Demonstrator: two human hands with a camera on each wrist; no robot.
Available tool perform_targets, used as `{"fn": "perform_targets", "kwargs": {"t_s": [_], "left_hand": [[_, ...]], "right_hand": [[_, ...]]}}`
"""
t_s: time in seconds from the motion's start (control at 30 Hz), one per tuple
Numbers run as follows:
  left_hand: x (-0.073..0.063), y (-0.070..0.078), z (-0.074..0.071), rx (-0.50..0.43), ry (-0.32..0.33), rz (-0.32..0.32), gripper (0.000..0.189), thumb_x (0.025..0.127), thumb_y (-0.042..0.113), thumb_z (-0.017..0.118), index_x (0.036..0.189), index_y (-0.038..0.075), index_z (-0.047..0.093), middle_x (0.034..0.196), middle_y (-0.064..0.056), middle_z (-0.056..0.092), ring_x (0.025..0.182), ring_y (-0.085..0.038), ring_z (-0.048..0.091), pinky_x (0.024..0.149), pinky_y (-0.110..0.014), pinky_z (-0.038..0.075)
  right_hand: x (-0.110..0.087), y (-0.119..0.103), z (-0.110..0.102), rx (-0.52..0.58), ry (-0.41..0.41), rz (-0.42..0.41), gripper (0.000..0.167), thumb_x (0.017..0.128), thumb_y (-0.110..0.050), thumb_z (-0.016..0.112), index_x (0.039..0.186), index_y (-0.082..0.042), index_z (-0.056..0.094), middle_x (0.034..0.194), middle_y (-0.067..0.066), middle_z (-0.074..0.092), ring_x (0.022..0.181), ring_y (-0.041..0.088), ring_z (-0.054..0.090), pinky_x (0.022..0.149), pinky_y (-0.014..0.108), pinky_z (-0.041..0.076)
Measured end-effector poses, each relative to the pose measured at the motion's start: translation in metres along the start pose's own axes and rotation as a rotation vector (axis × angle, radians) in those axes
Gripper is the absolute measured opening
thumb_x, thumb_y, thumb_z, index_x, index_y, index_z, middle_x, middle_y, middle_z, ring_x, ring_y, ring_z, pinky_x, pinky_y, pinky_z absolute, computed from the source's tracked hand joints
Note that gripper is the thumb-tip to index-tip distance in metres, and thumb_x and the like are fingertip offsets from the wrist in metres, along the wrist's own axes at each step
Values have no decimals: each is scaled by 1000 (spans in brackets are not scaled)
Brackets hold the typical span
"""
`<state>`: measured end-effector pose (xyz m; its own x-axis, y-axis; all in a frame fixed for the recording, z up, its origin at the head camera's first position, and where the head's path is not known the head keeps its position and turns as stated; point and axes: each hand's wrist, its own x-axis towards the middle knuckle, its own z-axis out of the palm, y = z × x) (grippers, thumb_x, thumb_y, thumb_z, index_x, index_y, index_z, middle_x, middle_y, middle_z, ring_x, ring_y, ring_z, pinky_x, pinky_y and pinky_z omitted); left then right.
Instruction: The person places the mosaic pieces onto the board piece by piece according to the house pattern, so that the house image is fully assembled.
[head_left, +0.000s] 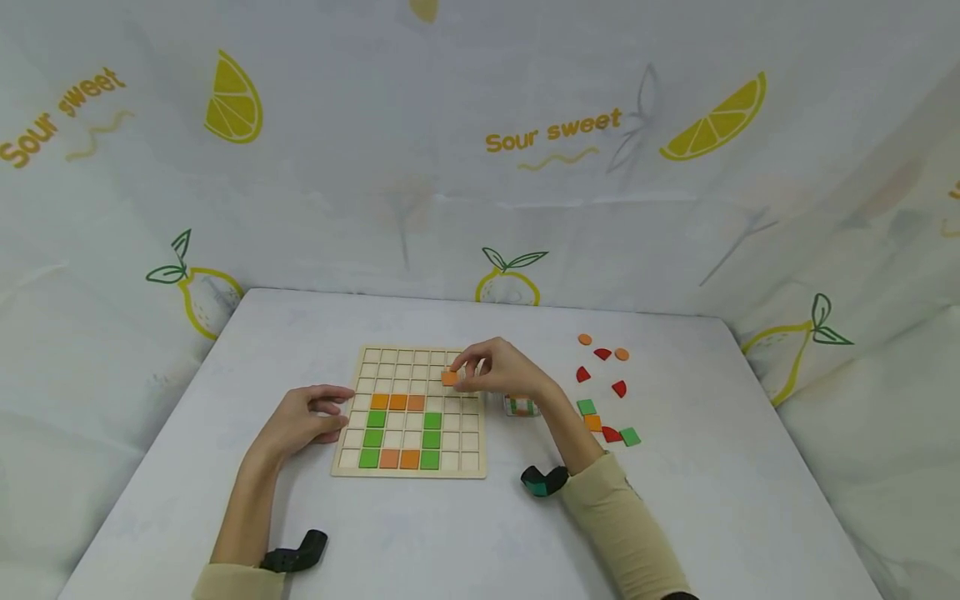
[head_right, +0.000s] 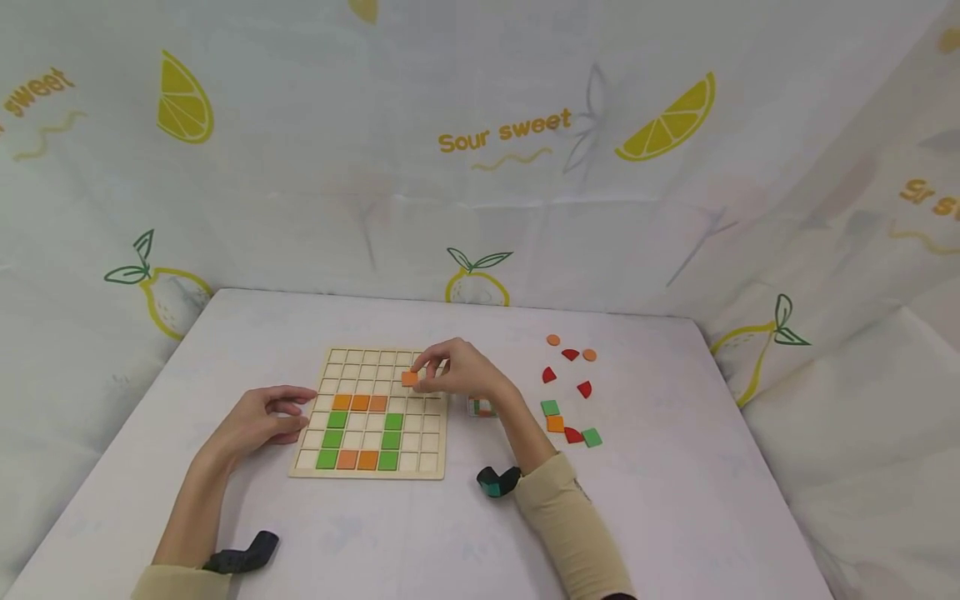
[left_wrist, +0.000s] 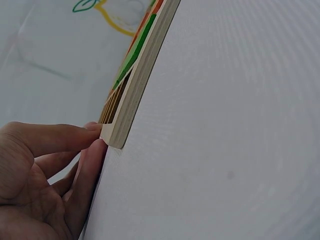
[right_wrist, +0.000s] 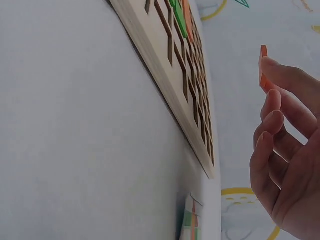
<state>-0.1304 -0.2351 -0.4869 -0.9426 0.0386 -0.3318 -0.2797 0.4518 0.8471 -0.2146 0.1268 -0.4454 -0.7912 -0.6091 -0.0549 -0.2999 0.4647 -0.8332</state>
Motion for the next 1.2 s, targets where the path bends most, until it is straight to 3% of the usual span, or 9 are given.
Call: {"fn": "perform_targets", "kwargs": {"t_s": [0.27,0.5,0.83,1.2], "left_hand": [[-1,1,0,-1,0,8,50,94,1,78,143,0,66,112,-15,66,89,-18,67,71,-26,67],[-1,2,-1,-5,2,13,51,94,-1,78,143,-2,65,110,-14,66,88,-17,67,71,-28,68],[-2,2,-1,-15,-2,17,52,93,-1,78,144,-2,65,114,-16,67,90,-17,67,72,-28,68],[-2,1,0,-11,-2,25,52,93,0,79,143,-2,65,116,-17,67,93,-17,68,73,-29,68]], "right_hand": [[13,1,22,-1,-93,-22,19,92,-12,85,110,-7,81,81,0,71,75,8,58,69,20,50],[20,5,32,-52,-117,-4,21,91,-14,86,109,-5,80,82,2,73,74,6,58,70,20,49],[20,-4,35,-165,-117,64,19,90,-22,89,102,-11,80,79,-3,71,69,5,58,67,20,47],[18,-6,33,-147,-164,38,16,94,-15,85,108,-8,82,85,1,73,71,4,58,69,17,48]]}}
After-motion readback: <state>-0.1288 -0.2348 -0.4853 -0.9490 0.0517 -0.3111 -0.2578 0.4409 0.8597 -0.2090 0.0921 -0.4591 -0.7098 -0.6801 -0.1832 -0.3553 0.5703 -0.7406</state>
